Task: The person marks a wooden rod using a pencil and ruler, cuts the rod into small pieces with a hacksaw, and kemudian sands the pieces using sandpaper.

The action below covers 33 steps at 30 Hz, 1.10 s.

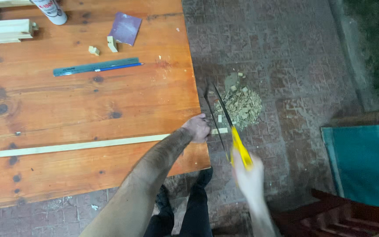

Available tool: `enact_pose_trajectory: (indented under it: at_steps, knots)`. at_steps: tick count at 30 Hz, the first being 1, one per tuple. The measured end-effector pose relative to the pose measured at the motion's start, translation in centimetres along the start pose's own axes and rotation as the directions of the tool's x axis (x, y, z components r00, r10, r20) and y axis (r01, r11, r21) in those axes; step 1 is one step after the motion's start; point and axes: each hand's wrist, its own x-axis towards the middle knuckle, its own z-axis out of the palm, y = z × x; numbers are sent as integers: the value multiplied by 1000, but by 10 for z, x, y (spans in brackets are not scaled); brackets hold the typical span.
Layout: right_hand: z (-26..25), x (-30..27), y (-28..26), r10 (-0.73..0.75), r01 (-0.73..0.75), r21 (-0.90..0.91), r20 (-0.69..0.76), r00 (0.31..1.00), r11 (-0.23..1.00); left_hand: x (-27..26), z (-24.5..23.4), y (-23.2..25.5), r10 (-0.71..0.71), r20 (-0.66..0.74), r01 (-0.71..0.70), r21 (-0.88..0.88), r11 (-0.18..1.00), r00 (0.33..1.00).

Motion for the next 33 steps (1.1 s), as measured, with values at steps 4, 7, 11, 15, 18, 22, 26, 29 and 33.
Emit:
enact_pose_trajectory:
  at_steps: [4, 7, 11, 15, 18, 22, 26, 29, 33]
  knots:
    - [60, 62, 16, 22, -22, 5, 41, 999, 1000, -5, -36, 3, -5, -98, 3, -24, 1000, 995]
    - [20, 11, -7, 126, -125, -101, -2, 992, 987, -5, -27, 10, -39, -56, 39, -15, 999, 998]
    - [11, -12, -10, 161, -161, -3, -18, 987, 987, -6, -28, 2, 55, -99, -56, -13, 998, 994]
    - [65, 76, 60, 92, -86, -88, 66, 994, 992, -9, -34, 12, 42, -13, -42, -36, 998, 999]
    - [7, -7, -14, 346, -348, -10, 143, 927, 937, 3, -53, 2, 11, 208, -10, -6, 1000, 978]
    - [-8, -36, 14, 203, -204, 4, 100, 974, 979, 3, -62, 4, 30, 169, -26, -21, 999, 985]
    - [42, 40, 25, 176, -171, -45, 123, 977, 984, 7, -77, 8, 49, 335, -55, 8, 998, 941]
    - [3, -11, 46, 227, -238, 72, 127, 965, 969, 3, -71, 7, 37, 355, -40, 1, 999, 934]
    - [-33, -61, 83, 245, -247, 19, 73, 967, 969, 4, -72, 5, 17, 312, -4, -41, 999, 950]
